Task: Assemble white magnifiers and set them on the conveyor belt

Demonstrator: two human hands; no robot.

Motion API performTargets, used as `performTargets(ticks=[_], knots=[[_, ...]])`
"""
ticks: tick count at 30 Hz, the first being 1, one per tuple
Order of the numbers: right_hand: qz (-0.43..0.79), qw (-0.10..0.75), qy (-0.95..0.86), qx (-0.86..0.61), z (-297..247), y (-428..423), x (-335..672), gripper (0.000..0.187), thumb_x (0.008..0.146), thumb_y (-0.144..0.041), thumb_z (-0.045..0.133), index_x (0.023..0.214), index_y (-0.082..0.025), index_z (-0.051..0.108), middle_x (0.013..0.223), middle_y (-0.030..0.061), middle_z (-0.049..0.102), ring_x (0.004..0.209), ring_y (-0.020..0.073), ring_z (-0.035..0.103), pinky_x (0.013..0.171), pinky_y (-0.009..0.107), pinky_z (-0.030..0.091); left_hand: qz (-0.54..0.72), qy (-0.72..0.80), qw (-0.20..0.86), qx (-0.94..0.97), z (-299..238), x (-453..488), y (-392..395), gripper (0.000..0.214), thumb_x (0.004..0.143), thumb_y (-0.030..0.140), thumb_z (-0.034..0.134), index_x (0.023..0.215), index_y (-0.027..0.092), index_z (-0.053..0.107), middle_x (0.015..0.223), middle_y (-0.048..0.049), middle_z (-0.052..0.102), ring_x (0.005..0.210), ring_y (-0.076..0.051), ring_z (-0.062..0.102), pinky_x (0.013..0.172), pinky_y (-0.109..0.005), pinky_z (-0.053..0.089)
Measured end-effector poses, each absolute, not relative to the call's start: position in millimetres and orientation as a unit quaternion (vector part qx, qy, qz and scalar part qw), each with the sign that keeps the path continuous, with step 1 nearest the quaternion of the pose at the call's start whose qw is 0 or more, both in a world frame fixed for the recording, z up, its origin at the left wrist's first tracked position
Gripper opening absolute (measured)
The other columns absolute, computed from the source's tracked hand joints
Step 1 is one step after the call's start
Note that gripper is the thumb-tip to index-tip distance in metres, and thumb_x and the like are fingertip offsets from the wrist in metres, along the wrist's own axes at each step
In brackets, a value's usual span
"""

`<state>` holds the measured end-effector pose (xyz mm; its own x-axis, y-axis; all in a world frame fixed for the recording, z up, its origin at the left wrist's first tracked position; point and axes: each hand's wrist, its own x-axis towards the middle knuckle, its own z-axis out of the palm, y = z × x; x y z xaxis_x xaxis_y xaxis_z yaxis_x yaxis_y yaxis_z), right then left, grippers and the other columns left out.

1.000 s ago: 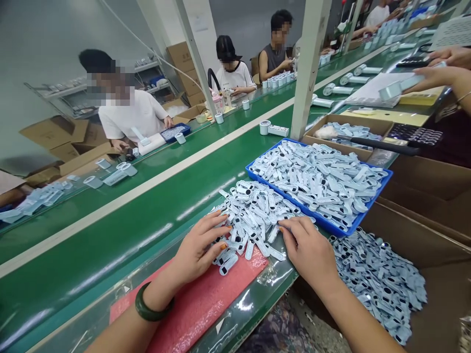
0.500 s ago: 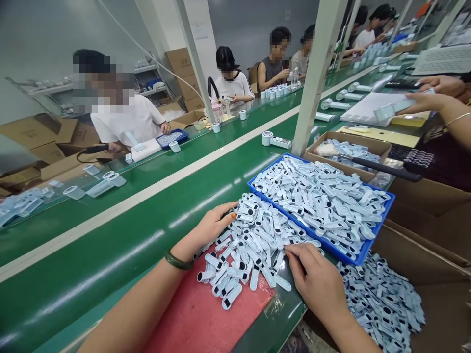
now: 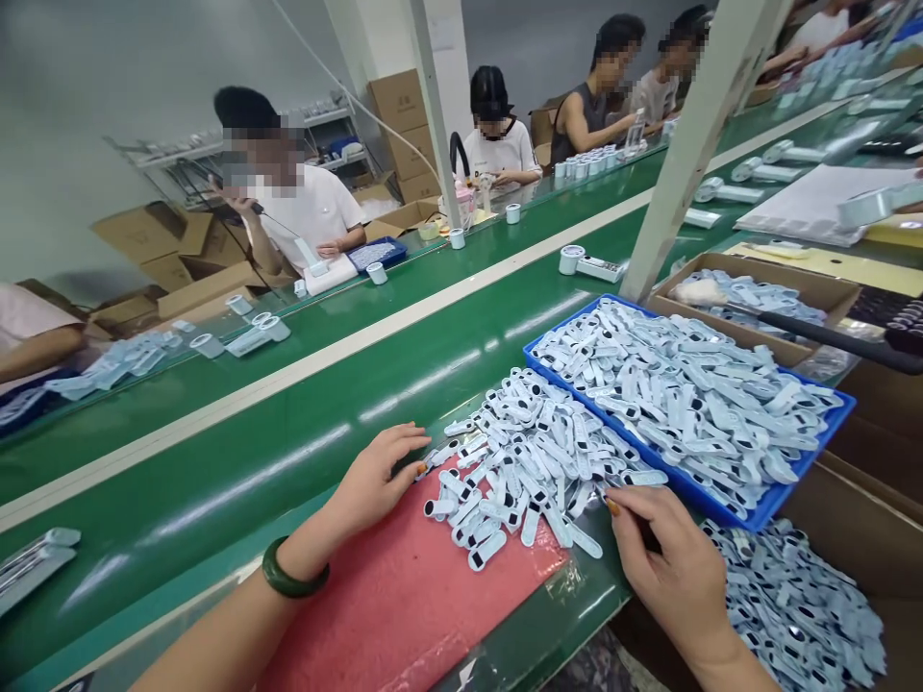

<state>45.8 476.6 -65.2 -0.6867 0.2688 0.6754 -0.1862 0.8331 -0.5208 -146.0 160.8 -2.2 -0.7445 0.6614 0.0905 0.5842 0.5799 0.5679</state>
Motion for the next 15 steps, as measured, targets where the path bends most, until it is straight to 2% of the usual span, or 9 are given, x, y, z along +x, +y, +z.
performTargets(ticks=[3,6,11,15], knots=[[0.314,0.385,-0.867,0.013,-52.8,457.3,47.7,0.011,0.102,-0.019,0.055,0.107,-0.022,0.064,0.099,0.0034,0.064,0.087,0.0175,0.064,0.077,0.029,0.048,0.285,0.896,0.045,0.338,-9.8,-137.7,152.6,0.02,0.089,0.025,0.059,0.106,0.021,0.07,0.129,-0.0097,0.062,0.13,-0.03,0.049,0.111,-0.055,0.042],[0.33,0.35,-0.874,0.072,-36.5,427.8,43.9,0.014,0.102,-0.016,0.053,0.11,-0.023,0.062,0.1,0.004,0.064,0.089,0.0181,0.063,0.077,0.03,0.049,0.301,0.896,0.028,0.325,-13.6,-136.4,151.6,0.012,0.087,0.017,0.056,0.086,0.02,0.068,0.119,-0.0089,0.065,0.124,-0.028,0.052,0.107,-0.051,0.046],[0.365,0.282,-0.876,0.143,-16.7,367.9,38.3,0.019,0.104,-0.015,0.049,0.118,-0.024,0.06,0.104,0.0061,0.063,0.096,0.0209,0.062,0.08,0.033,0.052,0.361,0.884,0.029,0.296,0.9,-122.1,131.6,0.011,0.084,0.016,0.056,0.079,0.021,0.065,0.108,-0.0057,0.066,0.109,-0.025,0.058,0.098,-0.047,0.048],[0.337,0.25,-0.889,0.185,-12.3,322.0,31.5,0.028,0.105,-0.018,0.048,0.133,-0.022,0.054,0.125,0.0118,0.058,0.113,0.0257,0.057,0.092,0.04,0.051,0.409,0.855,0.097,0.304,19.0,-93.9,101.1,0.011,0.081,0.016,0.059,0.077,0.022,0.067,0.1,-0.001,0.07,0.098,-0.019,0.063,0.092,-0.037,0.05]])
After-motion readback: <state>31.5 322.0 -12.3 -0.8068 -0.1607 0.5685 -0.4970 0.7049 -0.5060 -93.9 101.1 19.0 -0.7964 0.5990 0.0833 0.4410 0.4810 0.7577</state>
